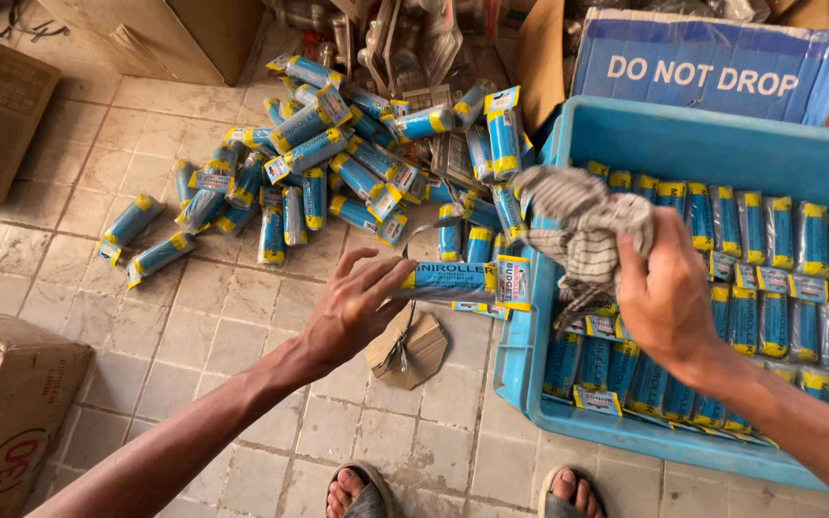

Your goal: The person picks up packaged blue rollers from the floor, wipes them with a cloth, and places them into a blue plastic crate, occasionally rearranging the items inside the crate.

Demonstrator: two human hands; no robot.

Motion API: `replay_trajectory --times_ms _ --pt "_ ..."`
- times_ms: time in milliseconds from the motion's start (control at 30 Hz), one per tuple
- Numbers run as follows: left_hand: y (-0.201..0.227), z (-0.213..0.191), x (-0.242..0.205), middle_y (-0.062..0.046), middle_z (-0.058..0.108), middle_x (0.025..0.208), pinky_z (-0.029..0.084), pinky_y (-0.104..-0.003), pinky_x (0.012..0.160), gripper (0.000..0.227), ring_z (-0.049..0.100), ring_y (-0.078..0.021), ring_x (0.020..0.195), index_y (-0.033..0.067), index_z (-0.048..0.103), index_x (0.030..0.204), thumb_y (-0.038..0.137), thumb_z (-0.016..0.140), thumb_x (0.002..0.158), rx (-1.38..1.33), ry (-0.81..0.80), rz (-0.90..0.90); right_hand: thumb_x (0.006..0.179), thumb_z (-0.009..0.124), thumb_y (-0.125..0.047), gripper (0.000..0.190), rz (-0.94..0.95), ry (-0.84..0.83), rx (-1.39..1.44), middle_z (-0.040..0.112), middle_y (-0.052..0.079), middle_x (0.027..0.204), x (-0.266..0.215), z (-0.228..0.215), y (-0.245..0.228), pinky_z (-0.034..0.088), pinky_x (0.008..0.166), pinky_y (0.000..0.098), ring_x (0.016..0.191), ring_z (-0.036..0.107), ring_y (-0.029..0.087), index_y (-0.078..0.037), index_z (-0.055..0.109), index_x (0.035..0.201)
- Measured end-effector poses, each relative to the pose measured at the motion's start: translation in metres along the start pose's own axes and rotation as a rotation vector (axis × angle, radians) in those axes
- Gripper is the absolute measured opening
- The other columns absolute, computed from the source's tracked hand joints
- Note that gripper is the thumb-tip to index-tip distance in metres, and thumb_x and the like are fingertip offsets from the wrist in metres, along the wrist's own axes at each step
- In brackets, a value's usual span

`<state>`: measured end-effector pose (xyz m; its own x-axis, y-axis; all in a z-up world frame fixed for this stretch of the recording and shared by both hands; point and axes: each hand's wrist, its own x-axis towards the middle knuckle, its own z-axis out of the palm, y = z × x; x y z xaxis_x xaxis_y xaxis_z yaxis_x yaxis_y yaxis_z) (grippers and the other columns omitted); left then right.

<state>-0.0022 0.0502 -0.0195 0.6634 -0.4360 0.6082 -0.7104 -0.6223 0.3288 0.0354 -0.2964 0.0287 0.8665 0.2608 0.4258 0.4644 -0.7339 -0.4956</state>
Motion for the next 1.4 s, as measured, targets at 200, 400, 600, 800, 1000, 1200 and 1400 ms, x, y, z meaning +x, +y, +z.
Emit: replay_trajectory --times_ms 200,400,600,800,1000,1200,1400 --pt "0.016 -0.011 0.023 -0.02 0.072 0.094 0.053 -0.052 0.081 0.037 0.07 -0.0407 0.092 -0.0002 0.067 0.111 0.014 0.078 0.079 -0.474 -0.175 -0.464 0.08 0.066 -0.009 0.064 -0.163 -0.535 0.128 0.045 0.023 0.127 0.007 -0.002 -0.047 0.06 0.085 0.0558 0.111 0.058 0.045 -0.004 0.048 0.141" --pt "0.021 -0.015 0.026 -0.009 0.077 0.099 0.051 -0.043 0.095 0.055 0.073 -0.0226 0.098 0.0102 0.066 0.124 0.033 0.081 0.076 -0.638 -0.333 -0.738 0.09 0.068 -0.02 0.027 0.35 -0.608 0.427 0.074 0.013 0.093 0.01 0.008 -0.029 0.058 0.061 0.033 0.067 0.067 0.02 -0.007 0.071 0.113" --pt "0.022 -0.019 0.031 -0.022 0.06 0.123 0.052 -0.052 0.087 0.073 0.064 -0.0425 0.101 0.0083 0.039 0.148 0.009 0.072 0.084 -0.255 -0.232 -0.329 0.088 0.073 -0.023 0.026 0.844 -0.639 0.726 0.075 0.02 0.08 0.02 0.029 -0.005 0.053 0.069 0.0422 0.067 0.068 0.027 0.002 0.078 0.092" --pt "0.02 -0.015 0.028 -0.027 0.058 0.121 0.058 -0.051 0.083 0.068 0.066 -0.0391 0.099 0.0043 0.039 0.148 -0.004 0.066 0.086 -0.14 -0.064 0.065 0.088 0.075 -0.027 0.03 0.928 -0.74 0.563 0.069 0.021 0.103 0.039 0.003 -0.044 0.041 0.103 0.0496 0.108 0.064 0.033 0.002 0.071 0.09" --pt "0.014 -0.015 0.02 -0.025 0.061 0.11 0.056 -0.043 0.083 0.028 0.067 -0.0355 0.093 -0.0077 0.063 0.118 0.004 0.062 0.092 0.199 0.036 0.316 0.086 0.072 -0.032 0.051 1.083 -0.794 0.655 0.062 0.025 0.101 0.037 0.009 -0.031 0.052 0.079 0.0567 0.095 0.06 0.04 0.008 0.062 0.115" --pt "0.009 -0.028 0.017 -0.021 0.06 0.127 0.05 -0.05 0.099 0.031 0.062 -0.0334 0.118 -0.0088 0.052 0.131 0.002 0.046 0.103 0.425 -0.081 0.308 0.104 0.049 -0.026 0.033 0.601 -0.272 0.313 0.072 0.02 0.1 0.048 -0.023 -0.055 0.061 0.056 0.0372 0.076 0.073 0.031 0.001 0.062 0.118" --pt "0.01 0.008 0.007 -0.018 0.07 0.083 0.056 -0.057 0.085 0.021 0.068 -0.0307 0.08 -0.0029 0.066 0.108 0.006 0.059 0.09 0.353 0.127 0.372 0.081 0.049 0.005 0.07 -0.81 -0.132 -0.208 0.034 0.016 0.157 -0.003 0.052 -0.091 0.025 0.117 0.049 0.142 0.034 0.031 -0.01 0.04 0.149"
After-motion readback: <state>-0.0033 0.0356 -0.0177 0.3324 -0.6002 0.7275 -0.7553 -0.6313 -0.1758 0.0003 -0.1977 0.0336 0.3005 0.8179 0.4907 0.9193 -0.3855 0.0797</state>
